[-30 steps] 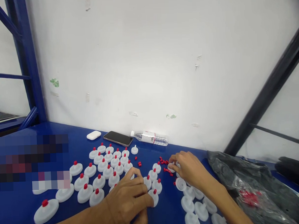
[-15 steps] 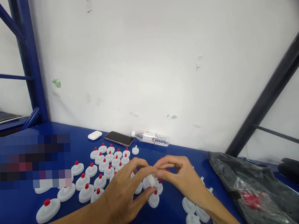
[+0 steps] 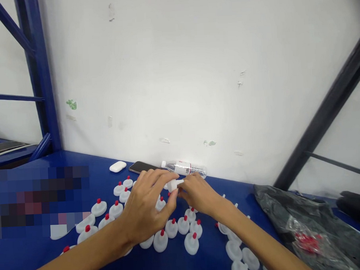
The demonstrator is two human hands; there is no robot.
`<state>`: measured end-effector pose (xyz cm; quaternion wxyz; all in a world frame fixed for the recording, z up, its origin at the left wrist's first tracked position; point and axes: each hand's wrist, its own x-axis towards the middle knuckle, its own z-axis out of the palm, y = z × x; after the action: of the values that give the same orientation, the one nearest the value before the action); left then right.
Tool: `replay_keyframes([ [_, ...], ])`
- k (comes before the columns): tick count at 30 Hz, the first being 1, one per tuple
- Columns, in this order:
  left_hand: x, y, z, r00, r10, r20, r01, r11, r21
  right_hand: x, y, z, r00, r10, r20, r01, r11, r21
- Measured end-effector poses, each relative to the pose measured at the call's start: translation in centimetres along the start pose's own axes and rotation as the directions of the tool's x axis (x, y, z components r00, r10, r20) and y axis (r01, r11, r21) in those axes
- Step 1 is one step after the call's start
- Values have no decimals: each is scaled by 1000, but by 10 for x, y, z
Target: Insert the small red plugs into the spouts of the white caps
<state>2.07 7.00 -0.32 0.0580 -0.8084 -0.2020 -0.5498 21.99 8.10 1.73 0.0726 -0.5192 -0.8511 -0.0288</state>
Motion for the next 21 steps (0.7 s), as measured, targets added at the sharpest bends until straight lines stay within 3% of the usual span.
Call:
replay_keyframes([
  [5, -3, 6, -1, 998, 41, 43, -41, 999, -16, 10, -12, 2, 994, -28, 107, 40, 993, -110],
  [10, -4, 5, 0, 998, 28, 64, -28, 1000, -4, 11, -16, 3, 992, -55, 113, 67, 993, -102],
  [17, -8, 0, 7, 994, -32, 103, 30, 999, 28, -13, 9, -10, 997, -14, -74, 22, 994, 103],
  [21, -14, -2, 12, 991, -37, 128, 35, 999, 16, -37, 18, -12, 975, 115, -191, -43, 938, 345],
])
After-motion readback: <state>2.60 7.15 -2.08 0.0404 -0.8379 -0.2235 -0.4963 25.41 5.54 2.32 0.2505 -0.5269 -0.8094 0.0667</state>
